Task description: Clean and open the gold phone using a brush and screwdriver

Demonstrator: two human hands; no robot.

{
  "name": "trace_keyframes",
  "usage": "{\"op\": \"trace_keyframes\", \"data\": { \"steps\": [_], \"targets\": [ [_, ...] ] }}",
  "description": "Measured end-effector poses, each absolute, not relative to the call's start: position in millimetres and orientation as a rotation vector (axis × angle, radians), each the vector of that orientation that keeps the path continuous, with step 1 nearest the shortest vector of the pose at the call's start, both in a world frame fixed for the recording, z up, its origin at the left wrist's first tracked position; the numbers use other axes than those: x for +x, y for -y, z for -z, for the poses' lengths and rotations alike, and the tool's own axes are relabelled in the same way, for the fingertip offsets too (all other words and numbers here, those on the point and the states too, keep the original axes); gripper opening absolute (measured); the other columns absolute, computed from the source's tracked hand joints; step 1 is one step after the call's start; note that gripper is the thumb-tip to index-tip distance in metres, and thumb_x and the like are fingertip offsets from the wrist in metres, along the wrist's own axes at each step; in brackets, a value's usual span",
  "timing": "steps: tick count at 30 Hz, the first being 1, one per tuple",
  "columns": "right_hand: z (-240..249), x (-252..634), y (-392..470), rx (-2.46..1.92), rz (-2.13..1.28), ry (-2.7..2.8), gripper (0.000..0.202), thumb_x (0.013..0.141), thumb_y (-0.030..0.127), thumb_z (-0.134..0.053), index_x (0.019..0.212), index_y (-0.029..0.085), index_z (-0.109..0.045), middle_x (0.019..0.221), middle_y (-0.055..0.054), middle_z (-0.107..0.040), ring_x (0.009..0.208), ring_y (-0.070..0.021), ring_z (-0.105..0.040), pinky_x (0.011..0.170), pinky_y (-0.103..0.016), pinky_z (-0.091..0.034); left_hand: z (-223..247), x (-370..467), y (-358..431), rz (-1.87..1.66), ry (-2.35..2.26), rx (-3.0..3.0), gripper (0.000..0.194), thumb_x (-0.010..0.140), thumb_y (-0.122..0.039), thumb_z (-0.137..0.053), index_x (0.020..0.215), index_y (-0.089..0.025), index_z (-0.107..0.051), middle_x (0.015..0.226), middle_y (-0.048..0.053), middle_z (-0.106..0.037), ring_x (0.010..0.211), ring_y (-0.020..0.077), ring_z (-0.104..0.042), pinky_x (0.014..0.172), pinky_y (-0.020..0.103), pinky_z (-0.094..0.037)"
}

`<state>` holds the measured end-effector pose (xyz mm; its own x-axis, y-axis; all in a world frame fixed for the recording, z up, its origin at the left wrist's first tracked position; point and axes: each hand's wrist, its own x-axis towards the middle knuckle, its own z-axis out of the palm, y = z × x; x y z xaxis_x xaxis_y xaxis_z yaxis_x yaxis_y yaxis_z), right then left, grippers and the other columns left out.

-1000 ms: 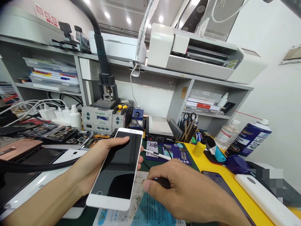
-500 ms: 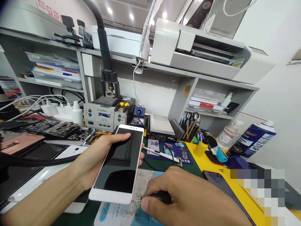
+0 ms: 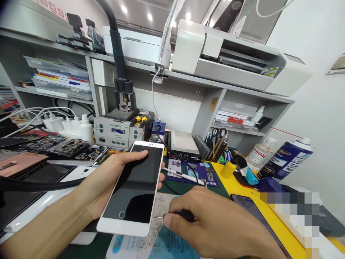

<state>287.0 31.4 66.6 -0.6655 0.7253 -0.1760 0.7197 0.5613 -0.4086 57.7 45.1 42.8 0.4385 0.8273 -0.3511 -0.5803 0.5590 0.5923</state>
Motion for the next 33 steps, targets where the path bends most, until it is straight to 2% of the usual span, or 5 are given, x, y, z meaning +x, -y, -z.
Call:
{"op": "trace_keyframes", "data": {
  "steps": [6, 28, 33],
  "targets": [
    [-67.8, 291.4, -24.7, -1.256, -0.767, 2.727, 0.041, 0.098, 0.054, -0.05, 0.095, 0.022, -0.075, 0.077, -0.003, -0.071, 0.064, -0.0155, -0.059, 0.051, -0.022, -0.039, -44.2, 59.1, -44.0, -0.955, -0.67, 0.452, 0.032, 0.091, -0.032, -0.057, 0.091, -0.005, -0.073, 0.085, 0.019, -0.075, 0.066, 0.0225, -0.072, 0.06, 0.029, -0.059],
    [-68.9, 286.1, -32.3, -1.307, -0.845, 2.817, 0.046, 0.102, 0.053, -0.043, 0.084, 0.02, -0.069, 0.08, -0.002, -0.067, 0.076, -0.016, -0.059, 0.064, -0.023, -0.041, -45.1, 61.5, -40.7, -0.956, -0.716, 0.481, 0.033, 0.09, -0.034, -0.058, 0.08, -0.007, -0.074, 0.083, 0.019, -0.075, 0.065, 0.0229, -0.071, 0.058, 0.029, -0.059],
    [-67.6, 287.3, -35.6, -1.331, -0.884, 2.782, 0.043, 0.102, 0.051, -0.044, 0.085, 0.02, -0.068, 0.082, -0.001, -0.066, 0.078, -0.0163, -0.058, 0.066, -0.023, -0.041, -46.5, 63.8, -39.6, -0.968, -0.777, 0.479, 0.032, 0.089, -0.035, -0.059, 0.085, -0.006, -0.074, 0.083, 0.02, -0.075, 0.064, 0.0233, -0.07, 0.055, 0.03, -0.058]
  ]
}}
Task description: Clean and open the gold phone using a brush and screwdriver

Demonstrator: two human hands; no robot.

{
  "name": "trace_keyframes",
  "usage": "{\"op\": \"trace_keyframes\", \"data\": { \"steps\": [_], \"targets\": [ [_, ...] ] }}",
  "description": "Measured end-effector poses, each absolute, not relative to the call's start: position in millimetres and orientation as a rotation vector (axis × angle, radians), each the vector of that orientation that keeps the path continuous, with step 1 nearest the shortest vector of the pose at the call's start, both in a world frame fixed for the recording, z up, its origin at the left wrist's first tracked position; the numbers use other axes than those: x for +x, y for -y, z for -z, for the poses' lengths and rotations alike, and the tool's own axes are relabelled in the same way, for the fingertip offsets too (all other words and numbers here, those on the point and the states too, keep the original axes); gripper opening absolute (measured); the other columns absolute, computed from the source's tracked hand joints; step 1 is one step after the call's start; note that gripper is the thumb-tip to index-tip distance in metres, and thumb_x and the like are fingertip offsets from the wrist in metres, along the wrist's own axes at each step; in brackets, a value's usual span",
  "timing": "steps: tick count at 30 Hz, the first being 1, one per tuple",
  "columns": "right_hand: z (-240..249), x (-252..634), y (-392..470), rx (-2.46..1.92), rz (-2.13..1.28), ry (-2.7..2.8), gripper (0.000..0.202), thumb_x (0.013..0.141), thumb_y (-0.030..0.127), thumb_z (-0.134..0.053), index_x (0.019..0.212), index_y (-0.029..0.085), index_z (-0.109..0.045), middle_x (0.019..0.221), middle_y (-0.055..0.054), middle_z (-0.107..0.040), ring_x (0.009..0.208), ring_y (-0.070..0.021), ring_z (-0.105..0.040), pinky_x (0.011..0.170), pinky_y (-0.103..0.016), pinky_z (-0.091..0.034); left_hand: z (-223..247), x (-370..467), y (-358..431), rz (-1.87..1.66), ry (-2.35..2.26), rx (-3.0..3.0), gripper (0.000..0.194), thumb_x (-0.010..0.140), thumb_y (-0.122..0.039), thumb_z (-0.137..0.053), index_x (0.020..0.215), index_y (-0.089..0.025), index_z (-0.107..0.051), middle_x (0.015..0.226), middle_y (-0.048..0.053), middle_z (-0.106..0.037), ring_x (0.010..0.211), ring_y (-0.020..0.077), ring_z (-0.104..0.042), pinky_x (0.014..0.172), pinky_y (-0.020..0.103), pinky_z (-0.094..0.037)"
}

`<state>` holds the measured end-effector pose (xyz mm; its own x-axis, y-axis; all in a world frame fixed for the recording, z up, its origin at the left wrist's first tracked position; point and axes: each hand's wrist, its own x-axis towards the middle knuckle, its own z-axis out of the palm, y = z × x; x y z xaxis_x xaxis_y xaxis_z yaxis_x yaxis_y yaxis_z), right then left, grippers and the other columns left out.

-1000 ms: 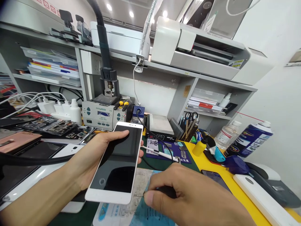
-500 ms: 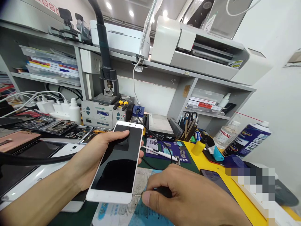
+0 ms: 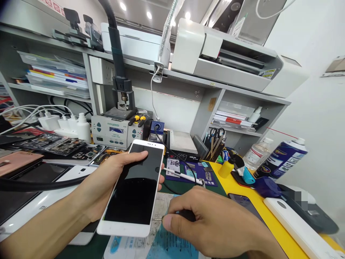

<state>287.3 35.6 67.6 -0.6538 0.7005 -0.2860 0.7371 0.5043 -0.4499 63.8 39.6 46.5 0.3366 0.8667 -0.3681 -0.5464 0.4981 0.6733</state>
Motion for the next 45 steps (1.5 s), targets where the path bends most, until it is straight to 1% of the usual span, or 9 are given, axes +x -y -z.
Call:
{"op": "trace_keyframes", "data": {
  "steps": [6, 10, 15, 21, 23, 25, 30, 38, 45],
  "targets": [
    [-65.6, 289.6, -40.2, 1.275, 0.897, -2.655, 0.039, 0.1, 0.049, -0.049, 0.077, 0.02, -0.06, 0.07, 0.004, -0.055, 0.067, -0.012, -0.051, 0.059, -0.022, -0.037, -48.5, 66.0, -37.8, -0.974, -0.827, 0.472, 0.031, 0.088, -0.037, -0.063, 0.087, -0.007, -0.073, 0.086, 0.022, -0.076, 0.063, 0.0247, -0.071, 0.056, 0.033, -0.058],
    [-67.2, 289.1, -42.7, 1.275, 0.943, -2.641, 0.04, 0.102, 0.05, -0.045, 0.075, 0.021, -0.053, 0.067, 0.006, -0.049, 0.063, -0.0099, -0.046, 0.056, -0.023, -0.033, -45.2, 66.5, -38.2, -0.97, -0.807, 0.489, 0.031, 0.088, -0.036, -0.063, 0.085, -0.007, -0.074, 0.084, 0.021, -0.076, 0.065, 0.0255, -0.072, 0.056, 0.033, -0.058],
    [-68.2, 288.5, -44.7, 1.242, 0.974, -2.654, 0.041, 0.103, 0.048, -0.043, 0.073, 0.022, -0.048, 0.065, 0.007, -0.046, 0.06, -0.0093, -0.041, 0.053, -0.023, -0.03, -42.4, 67.3, -38.2, -1.01, -0.816, 0.522, 0.028, 0.086, -0.034, -0.066, 0.085, -0.007, -0.074, 0.082, 0.021, -0.076, 0.062, 0.0275, -0.072, 0.059, 0.039, -0.06],
    [-68.1, 289.9, -44.6, 1.224, 1.012, -2.666, 0.043, 0.104, 0.048, -0.043, 0.07, 0.021, -0.043, 0.063, 0.007, -0.043, 0.058, -0.009, -0.038, 0.053, -0.023, -0.03, -45.4, 68.3, -36.1, -1.002, -0.838, 0.491, 0.026, 0.086, -0.034, -0.065, 0.086, -0.009, -0.072, 0.079, 0.021, -0.076, 0.063, 0.03, -0.074, 0.056, 0.038, -0.061],
    [-68.7, 289.6, -45.4, 1.237, 1.02, -2.658, 0.042, 0.104, 0.047, -0.041, 0.071, 0.021, -0.044, 0.064, 0.007, -0.044, 0.058, -0.009, -0.038, 0.053, -0.023, -0.03, -45.9, 69.1, -35.4, -1.016, -0.834, 0.491, 0.023, 0.086, -0.032, -0.065, 0.088, -0.009, -0.072, 0.077, 0.02, -0.076, 0.063, 0.0312, -0.075, 0.056, 0.039, -0.061],
    [-69.3, 289.4, -46.0, 1.266, 1.022, -2.639, 0.04, 0.105, 0.047, -0.041, 0.076, 0.021, -0.051, 0.065, 0.007, -0.046, 0.059, -0.0091, -0.039, 0.053, -0.023, -0.03, -46.1, 69.8, -35.0, -1.031, -0.843, 0.488, 0.022, 0.086, -0.03, -0.066, 0.09, -0.01, -0.071, 0.075, 0.02, -0.076, 0.062, 0.0312, -0.075, 0.055, 0.039, -0.061],
    [-70.2, 290.6, -45.7, 1.326, 0.987, -2.616, 0.042, 0.104, 0.05, -0.04, 0.088, 0.021, -0.064, 0.064, 0.007, -0.046, 0.058, -0.0089, -0.042, 0.053, -0.024, -0.03, -45.8, 70.4, -35.1, -1.027, -0.819, 0.503, 0.023, 0.087, -0.03, -0.065, 0.089, -0.008, -0.072, 0.074, 0.02, -0.075, 0.059, 0.0281, -0.074, 0.051, 0.034, -0.059],
    [-70.8, 290.5, -45.5, 1.367, 0.909, -2.633, 0.049, 0.103, 0.058, -0.036, 0.089, 0.022, -0.066, 0.068, 0.005, -0.051, 0.061, -0.0093, -0.046, 0.057, -0.021, -0.036, -45.4, 70.8, -34.8, -1.03, -0.796, 0.522, 0.021, 0.087, -0.03, -0.065, 0.087, -0.01, -0.072, 0.074, 0.019, -0.075, 0.06, 0.0289, -0.074, 0.056, 0.038, -0.06],
    [-70.6, 291.2, -47.1, 1.419, 0.954, -2.608, 0.052, 0.101, 0.062, -0.036, 0.089, 0.022, -0.066, 0.065, 0.006, -0.049, 0.058, -0.0085, -0.046, 0.053, -0.019, -0.035, -42.5, 71.0, -33.5, -1.023, -0.804, 0.513, 0.019, 0.085, -0.031, -0.067, 0.087, -0.013, -0.067, 0.078, 0.02, -0.076, 0.064, 0.0293, -0.074, 0.058, 0.038, -0.059]
  ]
}}
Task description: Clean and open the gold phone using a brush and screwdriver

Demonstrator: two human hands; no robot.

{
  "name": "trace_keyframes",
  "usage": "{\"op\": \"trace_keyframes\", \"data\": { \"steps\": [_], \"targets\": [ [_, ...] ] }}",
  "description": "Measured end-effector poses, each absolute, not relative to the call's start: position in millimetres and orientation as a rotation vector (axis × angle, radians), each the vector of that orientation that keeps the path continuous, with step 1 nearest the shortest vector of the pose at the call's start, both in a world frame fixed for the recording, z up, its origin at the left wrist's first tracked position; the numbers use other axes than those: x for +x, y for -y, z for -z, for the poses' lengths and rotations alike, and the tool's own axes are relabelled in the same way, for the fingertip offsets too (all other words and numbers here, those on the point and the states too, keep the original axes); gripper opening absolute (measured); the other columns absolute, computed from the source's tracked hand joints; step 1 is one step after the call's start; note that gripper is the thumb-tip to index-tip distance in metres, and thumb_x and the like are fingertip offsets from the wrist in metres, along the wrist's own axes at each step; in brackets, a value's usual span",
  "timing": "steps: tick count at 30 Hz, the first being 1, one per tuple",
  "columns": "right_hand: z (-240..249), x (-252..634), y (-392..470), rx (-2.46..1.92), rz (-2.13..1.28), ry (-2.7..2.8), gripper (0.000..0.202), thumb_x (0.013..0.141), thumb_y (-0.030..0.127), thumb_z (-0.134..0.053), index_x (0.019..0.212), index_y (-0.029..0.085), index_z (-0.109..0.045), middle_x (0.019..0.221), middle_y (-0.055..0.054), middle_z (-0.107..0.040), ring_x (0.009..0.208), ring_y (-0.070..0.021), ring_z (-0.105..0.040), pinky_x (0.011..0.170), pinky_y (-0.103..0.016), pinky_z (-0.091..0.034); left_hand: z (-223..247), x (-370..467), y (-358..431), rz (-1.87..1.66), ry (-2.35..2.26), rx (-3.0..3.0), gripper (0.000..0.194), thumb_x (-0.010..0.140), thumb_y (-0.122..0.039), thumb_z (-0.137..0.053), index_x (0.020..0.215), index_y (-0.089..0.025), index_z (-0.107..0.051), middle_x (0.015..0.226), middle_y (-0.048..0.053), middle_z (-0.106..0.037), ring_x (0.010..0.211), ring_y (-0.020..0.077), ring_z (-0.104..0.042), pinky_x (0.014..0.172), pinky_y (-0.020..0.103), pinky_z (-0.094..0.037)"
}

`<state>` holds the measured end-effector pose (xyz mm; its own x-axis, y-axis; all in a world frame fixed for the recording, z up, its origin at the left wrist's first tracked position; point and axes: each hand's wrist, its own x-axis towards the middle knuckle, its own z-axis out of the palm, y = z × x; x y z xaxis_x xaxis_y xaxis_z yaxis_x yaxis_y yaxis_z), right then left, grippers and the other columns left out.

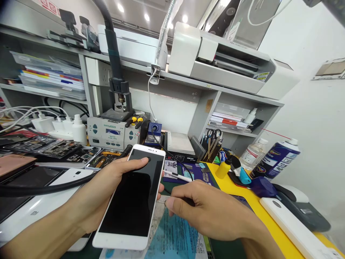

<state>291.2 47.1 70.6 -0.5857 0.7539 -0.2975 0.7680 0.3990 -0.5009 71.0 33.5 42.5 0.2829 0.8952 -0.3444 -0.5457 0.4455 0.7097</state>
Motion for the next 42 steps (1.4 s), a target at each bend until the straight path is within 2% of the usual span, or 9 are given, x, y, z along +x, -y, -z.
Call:
{"op": "trace_keyframes", "data": {
  "steps": [5, 12, 20, 27, 32, 37, 42],
  "targets": [
    [-71.1, 292.1, -47.0, 1.422, 0.986, -2.604, 0.051, 0.102, 0.061, -0.037, 0.088, 0.021, -0.065, 0.064, 0.005, -0.048, 0.056, -0.0087, -0.044, 0.052, -0.019, -0.036, -42.1, 71.6, -33.0, -1.031, -0.795, 0.535, 0.017, 0.086, -0.031, -0.066, 0.087, -0.013, -0.068, 0.078, 0.019, -0.076, 0.064, 0.029, -0.074, 0.061, 0.04, -0.06],
    [-69.8, 291.5, -48.5, 1.418, 1.007, -2.613, 0.05, 0.101, 0.06, -0.04, 0.087, 0.02, -0.066, 0.062, 0.005, -0.048, 0.055, -0.0093, -0.044, 0.051, -0.02, -0.034, -40.3, 72.1, -33.7, -1.001, -0.78, 0.531, 0.02, 0.087, -0.033, -0.065, 0.088, -0.013, -0.066, 0.087, 0.023, -0.076, 0.065, 0.0277, -0.074, 0.064, 0.039, -0.059],
    [-70.4, 291.2, -48.3, 1.433, 0.983, -2.612, 0.053, 0.101, 0.063, -0.037, 0.088, 0.02, -0.066, 0.063, 0.005, -0.049, 0.056, -0.0091, -0.044, 0.052, -0.021, -0.034, -40.4, 71.8, -34.4, -1.011, -0.834, 0.58, 0.019, 0.086, -0.034, -0.067, 0.087, -0.015, -0.065, 0.086, 0.021, -0.077, 0.067, 0.0281, -0.073, 0.064, 0.04, -0.058],
    [-71.2, 290.2, -45.9, 1.448, 0.915, -2.624, 0.051, 0.103, 0.059, -0.034, 0.091, 0.022, -0.067, 0.065, 0.004, -0.053, 0.06, -0.0107, -0.05, 0.059, -0.022, -0.039, -40.9, 71.3, -33.3, -1.017, -0.819, 0.575, 0.016, 0.086, -0.032, -0.067, 0.083, -0.016, -0.065, 0.081, 0.017, -0.076, 0.065, 0.0277, -0.073, 0.064, 0.04, -0.058],
    [-74.2, 287.9, -41.5, 1.483, 0.899, -2.607, 0.056, 0.102, 0.063, -0.031, 0.09, 0.023, -0.068, 0.07, 0.003, -0.056, 0.067, -0.0132, -0.055, 0.064, -0.024, -0.042, -43.1, 72.5, -33.1, -1.026, -0.863, 0.588, 0.017, 0.086, -0.032, -0.066, 0.082, -0.016, -0.065, 0.077, 0.017, -0.076, 0.067, 0.0315, -0.075, 0.064, 0.042, -0.059],
    [-74.4, 287.2, -39.6, 1.509, 0.997, -2.543, 0.061, 0.099, 0.069, -0.029, 0.09, 0.023, -0.07, 0.072, 0.002, -0.054, 0.067, -0.0136, -0.054, 0.062, -0.024, -0.043, -41.6, 71.7, -32.8, -1.011, -0.877, 0.594, 0.018, 0.085, -0.035, -0.067, 0.086, -0.016, -0.066, 0.08, 0.017, -0.077, 0.07, 0.0332, -0.075, 0.067, 0.045, -0.06],
    [-73.7, 289.3, -38.4, 1.615, 1.026, -2.44, 0.063, 0.094, 0.074, -0.035, 0.091, 0.025, -0.073, 0.073, 0.001, -0.057, 0.066, -0.0148, -0.053, 0.061, -0.025, -0.043, -41.3, 71.9, -33.5, -0.977, -0.855, 0.565, 0.022, 0.086, -0.034, -0.065, 0.092, -0.012, -0.068, 0.081, 0.02, -0.076, 0.072, 0.0316, -0.075, 0.065, 0.04, -0.059]
  ]
}}
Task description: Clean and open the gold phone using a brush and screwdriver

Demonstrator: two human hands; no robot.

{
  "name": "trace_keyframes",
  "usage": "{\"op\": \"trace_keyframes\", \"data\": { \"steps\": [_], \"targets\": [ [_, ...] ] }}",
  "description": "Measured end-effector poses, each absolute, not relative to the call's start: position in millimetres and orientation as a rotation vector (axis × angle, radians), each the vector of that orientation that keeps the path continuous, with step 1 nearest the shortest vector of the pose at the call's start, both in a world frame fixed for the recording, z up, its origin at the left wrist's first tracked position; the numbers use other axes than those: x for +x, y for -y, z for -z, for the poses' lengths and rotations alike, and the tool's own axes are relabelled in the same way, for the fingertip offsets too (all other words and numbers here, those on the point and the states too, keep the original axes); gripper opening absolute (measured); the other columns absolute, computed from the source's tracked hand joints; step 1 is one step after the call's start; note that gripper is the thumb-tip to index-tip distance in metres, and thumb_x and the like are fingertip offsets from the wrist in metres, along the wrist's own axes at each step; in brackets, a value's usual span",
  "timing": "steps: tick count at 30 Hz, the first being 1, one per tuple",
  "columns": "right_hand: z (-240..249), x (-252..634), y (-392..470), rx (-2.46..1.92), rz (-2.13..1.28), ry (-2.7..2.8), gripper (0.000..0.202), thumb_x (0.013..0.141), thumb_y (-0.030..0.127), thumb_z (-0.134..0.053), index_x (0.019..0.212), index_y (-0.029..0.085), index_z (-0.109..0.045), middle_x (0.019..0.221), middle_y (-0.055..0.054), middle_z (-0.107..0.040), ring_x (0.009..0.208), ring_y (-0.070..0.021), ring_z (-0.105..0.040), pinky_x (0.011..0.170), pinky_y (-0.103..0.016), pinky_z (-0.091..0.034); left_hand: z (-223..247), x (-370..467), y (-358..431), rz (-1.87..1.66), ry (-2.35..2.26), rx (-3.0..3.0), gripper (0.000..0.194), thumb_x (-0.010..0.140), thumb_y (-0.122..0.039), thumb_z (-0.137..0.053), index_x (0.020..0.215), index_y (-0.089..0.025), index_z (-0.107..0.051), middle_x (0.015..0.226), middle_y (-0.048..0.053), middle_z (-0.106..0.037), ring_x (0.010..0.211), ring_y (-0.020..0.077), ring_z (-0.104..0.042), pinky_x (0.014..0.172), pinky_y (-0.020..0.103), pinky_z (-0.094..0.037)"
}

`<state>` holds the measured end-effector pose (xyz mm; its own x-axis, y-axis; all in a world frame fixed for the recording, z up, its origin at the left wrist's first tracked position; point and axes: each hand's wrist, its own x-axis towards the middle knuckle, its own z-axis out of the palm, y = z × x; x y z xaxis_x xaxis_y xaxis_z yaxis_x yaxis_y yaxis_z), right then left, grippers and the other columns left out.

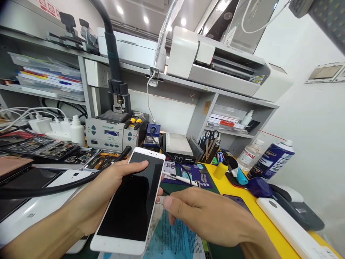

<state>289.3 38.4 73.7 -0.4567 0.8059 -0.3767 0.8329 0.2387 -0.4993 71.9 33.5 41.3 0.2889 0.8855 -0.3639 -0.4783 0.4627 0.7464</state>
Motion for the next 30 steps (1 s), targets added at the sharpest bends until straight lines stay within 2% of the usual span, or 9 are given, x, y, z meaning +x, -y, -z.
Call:
{"op": "trace_keyframes", "data": {
  "steps": [4, 9, 13, 18, 24, 30],
  "targets": [
    [-72.6, 293.0, -39.5, 1.52, 0.922, -2.492, 0.058, 0.095, 0.071, -0.039, 0.091, 0.023, -0.072, 0.091, -0.003, -0.067, 0.081, -0.0193, -0.058, 0.068, -0.027, -0.044, -43.8, 73.1, -32.8, -0.979, -0.868, 0.541, 0.02, 0.086, -0.032, -0.065, 0.091, -0.013, -0.066, 0.079, 0.019, -0.076, 0.064, 0.0272, -0.073, 0.06, 0.037, -0.058],
    [-73.4, 293.4, -40.4, 1.527, 0.892, -2.456, 0.06, 0.097, 0.071, -0.035, 0.09, 0.024, -0.071, 0.095, -0.003, -0.069, 0.09, -0.0225, -0.062, 0.073, -0.029, -0.044, -43.4, 74.3, -33.1, -0.98, -0.826, 0.585, 0.018, 0.087, -0.031, -0.064, 0.084, -0.014, -0.066, 0.077, 0.02, -0.076, 0.061, 0.0257, -0.073, 0.057, 0.034, -0.058],
    [-75.3, 291.2, -40.0, 1.546, 0.911, -2.448, 0.059, 0.098, 0.07, -0.033, 0.087, 0.025, -0.07, 0.089, -0.001, -0.067, 0.082, -0.0185, -0.06, 0.07, -0.028, -0.043, -43.1, 76.1, -32.4, -1.015, -0.82, 0.6, 0.019, 0.088, -0.029, -0.062, 0.088, -0.012, -0.068, 0.075, 0.019, -0.076, 0.058, 0.0268, -0.073, 0.055, 0.034, -0.059],
    [-77.2, 289.4, -40.8, 1.538, 0.934, -2.437, 0.059, 0.099, 0.069, -0.031, 0.085, 0.025, -0.068, 0.078, 0.001, -0.061, 0.07, -0.0137, -0.055, 0.066, -0.024, -0.043, -42.4, 76.2, -29.9, -1.029, -0.848, 0.611, 0.021, 0.088, -0.028, -0.062, 0.094, -0.01, -0.071, 0.075, 0.018, -0.076, 0.065, 0.03, -0.076, 0.063, 0.04, -0.062],
    [-77.5, 289.2, -40.3, 1.542, 0.949, -2.46, 0.062, 0.099, 0.069, -0.03, 0.085, 0.023, -0.07, 0.075, 0.002, -0.056, 0.066, -0.0117, -0.053, 0.064, -0.022, -0.044, -43.8, 77.0, -29.0, -1.048, -0.833, 0.642, 0.022, 0.089, -0.028, -0.062, 0.098, -0.011, -0.072, 0.074, 0.016, -0.076, 0.067, 0.0319, -0.076, 0.066, 0.044, -0.062],
    [-77.0, 287.3, -38.8, 1.624, 0.947, -2.425, 0.072, 0.096, 0.076, -0.023, 0.083, 0.022, -0.069, 0.071, 0.002, -0.054, 0.062, -0.0116, -0.051, 0.062, -0.023, -0.044, -43.0, 77.9, -30.1, -1.021, -0.801, 0.594, 0.017, 0.088, -0.027, -0.064, 0.097, -0.014, -0.072, 0.072, 0.013, -0.075, 0.068, 0.033, -0.076, 0.07, 0.047, -0.061]
  ]
}}
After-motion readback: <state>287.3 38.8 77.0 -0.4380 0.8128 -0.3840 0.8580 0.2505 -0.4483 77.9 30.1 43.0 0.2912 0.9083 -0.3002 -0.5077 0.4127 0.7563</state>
